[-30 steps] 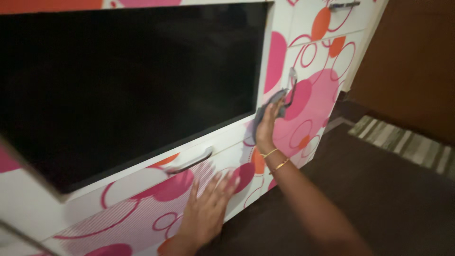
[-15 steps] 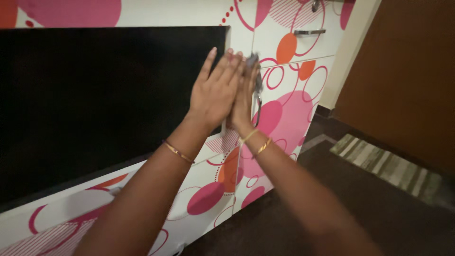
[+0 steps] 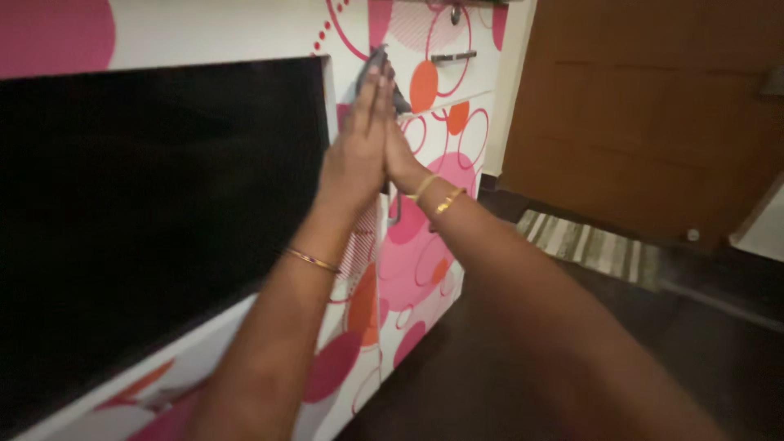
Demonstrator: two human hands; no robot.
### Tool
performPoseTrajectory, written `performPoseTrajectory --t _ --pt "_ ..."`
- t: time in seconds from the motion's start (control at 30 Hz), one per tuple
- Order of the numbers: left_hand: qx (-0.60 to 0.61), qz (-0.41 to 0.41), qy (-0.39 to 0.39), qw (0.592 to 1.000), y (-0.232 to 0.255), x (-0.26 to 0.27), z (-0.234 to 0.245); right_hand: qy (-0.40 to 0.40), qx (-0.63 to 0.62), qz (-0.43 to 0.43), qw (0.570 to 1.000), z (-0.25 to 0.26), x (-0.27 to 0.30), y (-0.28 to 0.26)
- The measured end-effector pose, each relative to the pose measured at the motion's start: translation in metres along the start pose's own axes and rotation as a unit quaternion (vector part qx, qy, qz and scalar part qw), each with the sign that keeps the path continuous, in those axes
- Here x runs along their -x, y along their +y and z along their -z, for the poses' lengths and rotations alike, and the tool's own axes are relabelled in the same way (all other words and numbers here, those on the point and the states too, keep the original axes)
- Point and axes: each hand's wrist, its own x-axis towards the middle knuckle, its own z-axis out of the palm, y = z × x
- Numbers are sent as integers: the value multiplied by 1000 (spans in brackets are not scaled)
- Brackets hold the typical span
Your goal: The person wipes the glass panel and patterned surfaces of a white cabinet with pink and orange circles using a gray cloth. The person then wipes the doors of a dark gray cabinet with the same cloth.
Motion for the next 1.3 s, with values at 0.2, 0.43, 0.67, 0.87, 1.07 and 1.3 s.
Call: performPoseTrajectory --t 0.2,0.43,0.67,0.87,1.07,1.3 --pt "44 -37 136 989 -18 4 -31 4 92 47 995 6 -11 2" --pt "-37 -103 175 979 -22 -10 -40 36 329 200 922 30 -44 37" --pt "-37 -101 127 986 -27 -41 -29 108 315 148 931 38 -89 32" --pt "49 -71 111 990 -20 -44 -17 188 307 97 928 52 -102 25" --pt "21 -116 36 992 -14 -56 -9 240 295 107 918 63 -108 34" --pt "-9 -123 17 992 -10 -62 -8 281 259 22 924 58 -114 19"
